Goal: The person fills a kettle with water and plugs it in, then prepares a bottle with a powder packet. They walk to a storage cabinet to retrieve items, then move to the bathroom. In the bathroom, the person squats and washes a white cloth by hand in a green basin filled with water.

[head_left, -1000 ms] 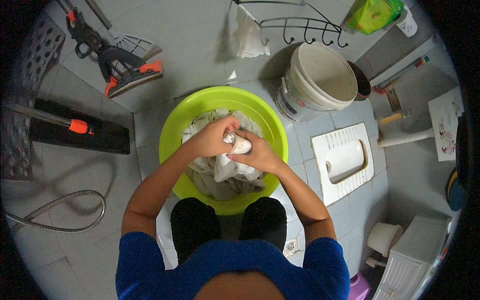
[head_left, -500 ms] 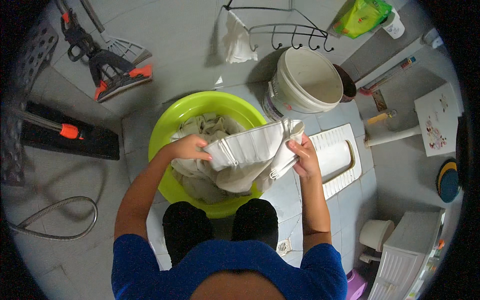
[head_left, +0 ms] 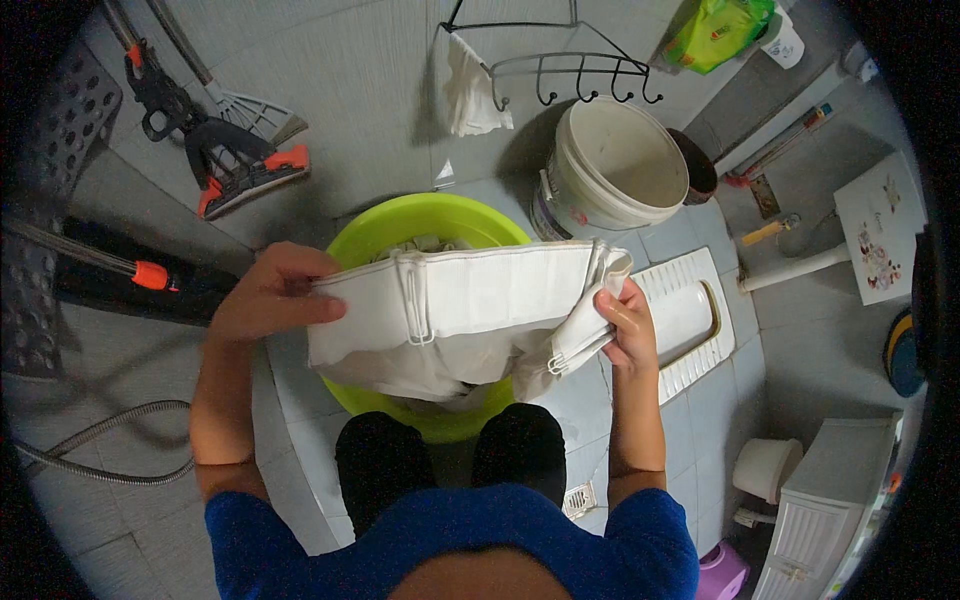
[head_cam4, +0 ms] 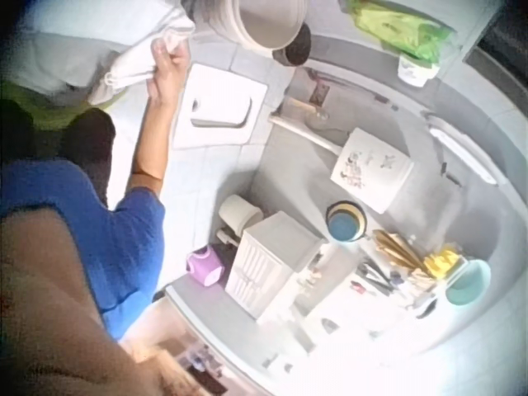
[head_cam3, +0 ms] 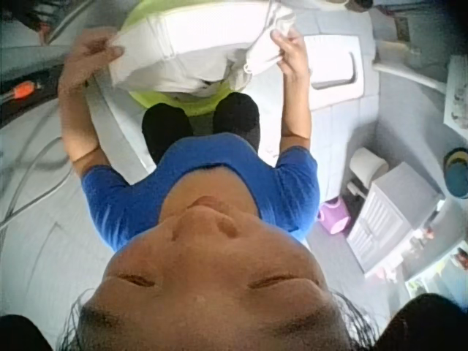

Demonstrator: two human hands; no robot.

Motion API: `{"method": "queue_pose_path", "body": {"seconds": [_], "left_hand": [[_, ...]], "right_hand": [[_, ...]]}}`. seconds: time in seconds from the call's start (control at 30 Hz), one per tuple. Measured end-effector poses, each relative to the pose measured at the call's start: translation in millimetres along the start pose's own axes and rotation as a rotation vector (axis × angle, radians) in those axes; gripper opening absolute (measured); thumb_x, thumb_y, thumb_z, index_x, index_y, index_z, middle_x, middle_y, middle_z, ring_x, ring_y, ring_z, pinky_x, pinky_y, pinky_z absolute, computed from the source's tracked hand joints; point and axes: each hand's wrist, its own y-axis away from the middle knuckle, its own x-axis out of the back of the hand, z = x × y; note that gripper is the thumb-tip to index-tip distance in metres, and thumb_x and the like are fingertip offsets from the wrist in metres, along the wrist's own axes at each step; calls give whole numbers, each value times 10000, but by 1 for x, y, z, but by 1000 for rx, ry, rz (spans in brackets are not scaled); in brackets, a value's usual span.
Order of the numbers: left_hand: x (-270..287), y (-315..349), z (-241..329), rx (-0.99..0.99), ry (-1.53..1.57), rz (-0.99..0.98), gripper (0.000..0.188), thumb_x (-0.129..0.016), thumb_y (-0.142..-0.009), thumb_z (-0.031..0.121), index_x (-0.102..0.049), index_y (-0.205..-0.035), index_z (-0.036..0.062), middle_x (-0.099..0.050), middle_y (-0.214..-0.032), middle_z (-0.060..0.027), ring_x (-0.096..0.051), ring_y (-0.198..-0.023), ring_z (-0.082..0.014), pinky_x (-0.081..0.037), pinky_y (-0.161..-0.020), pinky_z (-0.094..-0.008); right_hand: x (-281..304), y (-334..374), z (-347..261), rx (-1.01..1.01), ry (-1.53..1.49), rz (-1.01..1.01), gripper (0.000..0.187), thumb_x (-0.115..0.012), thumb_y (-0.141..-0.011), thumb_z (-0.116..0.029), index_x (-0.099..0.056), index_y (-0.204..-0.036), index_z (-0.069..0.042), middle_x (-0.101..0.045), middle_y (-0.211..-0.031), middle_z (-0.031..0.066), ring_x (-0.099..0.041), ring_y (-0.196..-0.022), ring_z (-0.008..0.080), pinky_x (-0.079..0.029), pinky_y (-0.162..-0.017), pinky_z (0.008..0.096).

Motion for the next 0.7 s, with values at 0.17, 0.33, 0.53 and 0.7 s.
{"method": "queue_pose_path", "body": {"seconds": [0.17, 0.33, 0.53, 0.7], "left_hand": [[-15, -12, -42, 71, 39, -95, 233, -694, -701, 166, -604, -854, 16, -587, -755, -33, -531, -693, -84, -410, -601, -214], [-48, -26, -129, 376, 36, -528, 287, -690, -712, 180, -589, -921, 11, -603, -846, -37, -541, -817, -113, -427, -733, -252], [-61, -18, -168, 311, -40, -447, 304, -678, -721, 248, -599, -882, 2, -609, -802, -35, -547, -766, -109, -443, -685, -274], [-26, -1, -113, 335, 151, -56, 278, -668, -741, 259, -608, -823, 1, -562, -700, 10, -512, -679, -71, -421, -620, -230]], "right_hand": [[14, 3, 4, -20, 4, 45, 336, -602, -776, -113, -507, -1078, 0, -598, -944, 66, -575, -807, 128, -465, -733, 262], [32, 1, 9, 31, -67, 187, 310, -576, -790, -109, -505, -1073, -3, -596, -955, 76, -583, -815, 151, -468, -749, 281], [54, 2, 9, 74, -173, 247, 275, -545, -804, -105, -511, -1058, -6, -595, -968, 78, -579, -874, 187, -460, -796, 316], [68, 4, 9, 83, -165, 304, 344, -539, -813, -129, -471, -1125, -3, -576, -1013, 82, -561, -906, 183, -440, -820, 317]]}}
